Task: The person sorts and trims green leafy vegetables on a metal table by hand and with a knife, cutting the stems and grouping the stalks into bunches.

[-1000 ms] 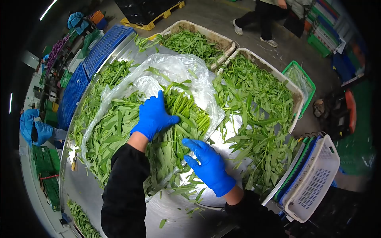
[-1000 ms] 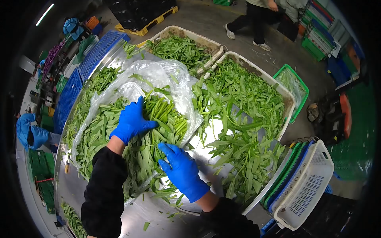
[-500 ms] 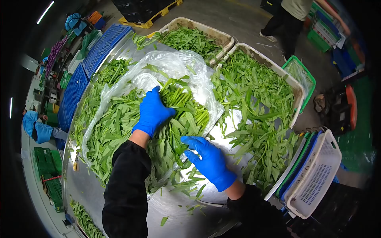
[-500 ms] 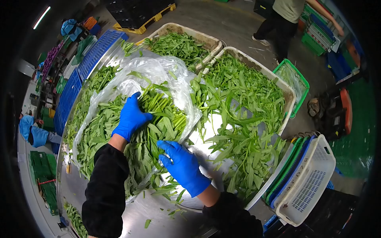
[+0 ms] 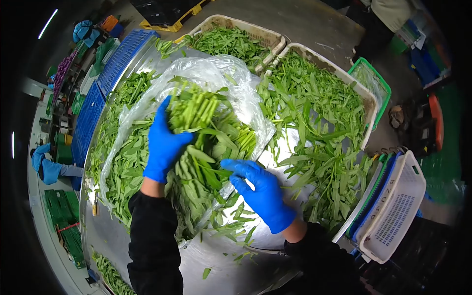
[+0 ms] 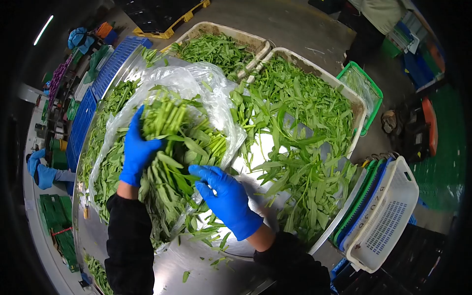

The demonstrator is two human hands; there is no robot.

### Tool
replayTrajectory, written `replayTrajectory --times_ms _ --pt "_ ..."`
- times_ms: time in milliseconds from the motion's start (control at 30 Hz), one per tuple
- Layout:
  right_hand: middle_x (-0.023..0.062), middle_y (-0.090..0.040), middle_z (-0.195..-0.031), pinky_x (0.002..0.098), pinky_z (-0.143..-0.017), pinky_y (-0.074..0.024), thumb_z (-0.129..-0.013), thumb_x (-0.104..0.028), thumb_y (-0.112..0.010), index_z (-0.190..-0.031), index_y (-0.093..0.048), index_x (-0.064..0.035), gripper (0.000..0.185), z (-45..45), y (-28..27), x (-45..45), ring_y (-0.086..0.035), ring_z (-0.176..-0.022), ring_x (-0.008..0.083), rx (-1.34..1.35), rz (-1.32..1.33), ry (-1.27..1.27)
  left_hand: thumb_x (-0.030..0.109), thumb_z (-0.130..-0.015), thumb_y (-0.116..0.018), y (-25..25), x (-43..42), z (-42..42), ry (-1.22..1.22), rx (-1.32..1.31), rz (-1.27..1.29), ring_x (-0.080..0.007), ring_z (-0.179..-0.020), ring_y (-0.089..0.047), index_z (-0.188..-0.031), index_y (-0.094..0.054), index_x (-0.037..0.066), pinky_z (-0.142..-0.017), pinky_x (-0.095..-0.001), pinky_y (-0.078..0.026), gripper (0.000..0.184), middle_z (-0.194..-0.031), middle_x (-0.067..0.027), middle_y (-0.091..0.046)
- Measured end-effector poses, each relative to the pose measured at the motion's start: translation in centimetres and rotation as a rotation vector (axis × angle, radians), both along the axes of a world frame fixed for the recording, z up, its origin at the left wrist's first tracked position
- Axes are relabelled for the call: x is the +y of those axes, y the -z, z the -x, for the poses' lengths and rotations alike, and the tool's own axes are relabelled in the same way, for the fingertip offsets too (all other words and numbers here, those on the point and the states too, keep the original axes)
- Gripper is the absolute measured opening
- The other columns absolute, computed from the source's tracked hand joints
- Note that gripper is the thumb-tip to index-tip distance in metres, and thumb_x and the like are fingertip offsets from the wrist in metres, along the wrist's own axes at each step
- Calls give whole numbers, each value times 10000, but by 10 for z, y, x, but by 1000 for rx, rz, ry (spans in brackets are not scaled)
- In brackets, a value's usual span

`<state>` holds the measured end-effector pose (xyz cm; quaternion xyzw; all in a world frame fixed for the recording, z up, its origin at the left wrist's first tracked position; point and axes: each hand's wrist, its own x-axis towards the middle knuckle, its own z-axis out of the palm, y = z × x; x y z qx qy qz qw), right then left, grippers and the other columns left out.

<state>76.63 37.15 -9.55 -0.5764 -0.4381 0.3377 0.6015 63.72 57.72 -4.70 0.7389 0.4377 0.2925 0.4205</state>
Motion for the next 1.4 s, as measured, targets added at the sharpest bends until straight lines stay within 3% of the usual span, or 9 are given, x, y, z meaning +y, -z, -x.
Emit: replayTrajectory --times_ms 267,433,733,900,1033,1067,1167,1333,1400 --pt "146 -527 -1370 294 -1028 -406 -986 -210 -560 -1401 -441 -27 468 6 8 58 -492 -1262 173 634 -181 -84 61 -607 -810 -9 -9 19 74 -213 -16 -224 -1188 -545 -1457 -323 -12 -1018 -353 -444 982 -1351 -137 -507" --pt "217 -388 -1464 362 -1097 -336 -950 -448 -540 -1473 -293 -16 722 30 -43 79 -416 -1336 326 254 -166 -119 255 -640 -820 -21 -14 31 276 434 -339 -293 -1312 -435 -1465 -313 -4 -1104 -369 -329 1002 -1417 -176 -454" --pt "213 -340 -1494 406 -1114 -326 -894 -328 -653 -1498 -255 -37 780 57 -51 71 -337 -1380 375 -41 -270 -68 -2 -823 -678 5 -21 30 -204 -178 92 -145 -920 -617 -1328 -489 11 -829 -296 -515 540 -1106 -66 -641" --pt "75 -507 -1401 324 -1045 -410 -938 -57 -579 -1407 -441 -58 489 50 -10 56 -476 -1288 177 690 -254 52 -119 -678 -730 9 -16 47 -134 -116 -38 -195 -1076 -606 -1359 -462 -1 -943 -334 -496 742 -1234 -89 -608" --pt "80 -431 -1468 309 -1091 -358 -1001 -321 -512 -1401 -457 -66 477 31 31 103 -470 -1299 175 1144 -201 55 -110 -663 -749 -4 -23 50 -112 -135 3 -207 -1113 -592 -1374 -447 11 -958 -345 -487 782 -1263 -86 -595" --pt "66 -483 -1373 286 -1039 -387 -1002 -383 -494 -1393 -461 -75 499 30 46 127 -502 -1209 152 1555 -617 -409 -110 -663 -749 -11 -27 48 -106 -132 0 -207 -1113 -592 -1374 -447 11 -958 -345 -487 782 -1263 -86 -595" --pt "-7 -410 -904 259 -765 -416 -1018 -430 -449 -1276 -523 -141 395 34 -38 122 -422 -831 104 1334 -304 -75 -63 -632 -794 -31 -34 43 -4 47 152 -204 -1114 -596 -1382 -416 26 -958 -342 -484 845 -1257 -93 -599" --pt "92 -361 -1510 269 -1077 -300 -960 -410 -558 -1537 -170 -70 775 61 -59 124 -365 -1353 158 758 -428 -259 22 -601 -854 -13 -16 91 -50 147 -105 -194 -1035 -610 -1311 -472 28 -895 -322 -503 806 -1215 -93 -600" --pt "118 -367 -1508 295 -1080 -306 -965 -389 -557 -1538 -172 -74 759 66 -67 124 -386 -1344 171 718 -434 -312 34 -610 -860 5 -22 105 -214 -173 -11 -207 -1040 -608 -1322 -466 33 -898 -334 -504 814 -1233 -89 -588"
